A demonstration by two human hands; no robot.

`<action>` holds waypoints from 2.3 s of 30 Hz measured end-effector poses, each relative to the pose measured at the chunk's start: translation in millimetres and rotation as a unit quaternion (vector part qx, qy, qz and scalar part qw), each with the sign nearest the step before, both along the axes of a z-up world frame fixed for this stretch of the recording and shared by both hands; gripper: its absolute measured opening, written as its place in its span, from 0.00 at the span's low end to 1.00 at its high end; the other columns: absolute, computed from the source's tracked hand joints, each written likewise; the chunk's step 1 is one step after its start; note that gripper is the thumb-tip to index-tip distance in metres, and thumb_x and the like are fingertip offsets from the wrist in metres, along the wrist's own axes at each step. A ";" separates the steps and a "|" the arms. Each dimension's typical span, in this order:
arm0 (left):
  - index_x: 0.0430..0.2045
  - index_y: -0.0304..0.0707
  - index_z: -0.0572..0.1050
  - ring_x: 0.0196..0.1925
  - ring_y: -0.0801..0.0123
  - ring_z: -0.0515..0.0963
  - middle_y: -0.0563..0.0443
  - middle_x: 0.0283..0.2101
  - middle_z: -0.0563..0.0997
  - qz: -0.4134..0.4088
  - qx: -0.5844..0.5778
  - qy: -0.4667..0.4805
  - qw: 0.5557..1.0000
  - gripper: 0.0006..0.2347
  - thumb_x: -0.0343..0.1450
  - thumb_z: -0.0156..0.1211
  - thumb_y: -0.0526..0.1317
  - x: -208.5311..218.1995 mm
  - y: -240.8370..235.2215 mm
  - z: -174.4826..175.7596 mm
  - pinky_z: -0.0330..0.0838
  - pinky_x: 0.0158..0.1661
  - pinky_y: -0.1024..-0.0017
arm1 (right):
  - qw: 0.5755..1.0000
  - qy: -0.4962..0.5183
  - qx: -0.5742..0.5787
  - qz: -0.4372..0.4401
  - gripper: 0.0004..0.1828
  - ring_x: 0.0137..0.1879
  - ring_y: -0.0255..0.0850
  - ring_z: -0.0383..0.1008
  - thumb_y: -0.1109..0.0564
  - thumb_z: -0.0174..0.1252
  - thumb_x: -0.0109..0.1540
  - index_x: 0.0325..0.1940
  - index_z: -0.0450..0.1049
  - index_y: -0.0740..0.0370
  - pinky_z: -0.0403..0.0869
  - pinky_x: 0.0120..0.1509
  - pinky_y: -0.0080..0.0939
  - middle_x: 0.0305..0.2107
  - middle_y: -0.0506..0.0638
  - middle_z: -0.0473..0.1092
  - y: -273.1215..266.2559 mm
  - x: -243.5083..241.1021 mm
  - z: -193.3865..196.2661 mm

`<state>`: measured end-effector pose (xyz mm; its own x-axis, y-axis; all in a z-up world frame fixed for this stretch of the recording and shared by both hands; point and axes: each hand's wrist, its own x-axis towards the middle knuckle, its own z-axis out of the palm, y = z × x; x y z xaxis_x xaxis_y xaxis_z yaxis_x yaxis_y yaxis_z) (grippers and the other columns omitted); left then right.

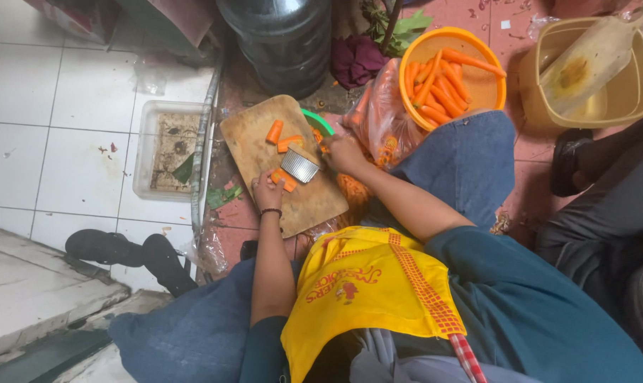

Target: Dicing carrots on a wooden cutting board using a wavy knife while sitting on the floor.

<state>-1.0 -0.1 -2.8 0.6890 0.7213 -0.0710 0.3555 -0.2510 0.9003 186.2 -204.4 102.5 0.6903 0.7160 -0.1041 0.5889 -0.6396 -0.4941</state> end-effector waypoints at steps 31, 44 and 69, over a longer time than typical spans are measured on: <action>0.50 0.45 0.79 0.39 0.54 0.77 0.42 0.40 0.77 0.180 0.241 0.074 0.951 0.23 0.59 0.76 0.37 -10.5 6.6 38.0 0.75 0.41 0.62 | 0.996 -0.040 -0.027 0.069 0.21 0.46 0.63 0.78 0.62 0.60 0.56 0.51 0.62 0.66 0.76 0.45 0.60 0.40 0.67 0.75 42.9 -39.1 -31.4; 0.57 0.28 0.66 0.50 0.59 0.80 0.39 0.53 0.78 0.107 -0.349 -0.011 0.931 0.26 0.67 0.68 0.41 -37.9 22.5 -21.6 0.78 0.47 0.63 | 0.995 -0.052 -0.050 0.073 0.14 0.43 0.62 0.78 0.52 0.56 0.66 0.48 0.67 0.65 0.76 0.44 0.60 0.39 0.65 0.75 59.0 -39.7 -11.1; 0.48 0.39 0.77 0.37 0.59 0.77 0.42 0.43 0.71 -0.013 0.136 -0.016 0.990 0.22 0.59 0.76 0.34 1.5 -30.6 6.4 0.75 0.43 0.66 | 0.998 -0.043 0.002 0.036 0.15 0.39 0.61 0.79 0.49 0.56 0.64 0.48 0.70 0.62 0.75 0.42 0.61 0.32 0.63 0.77 61.0 -20.3 -3.5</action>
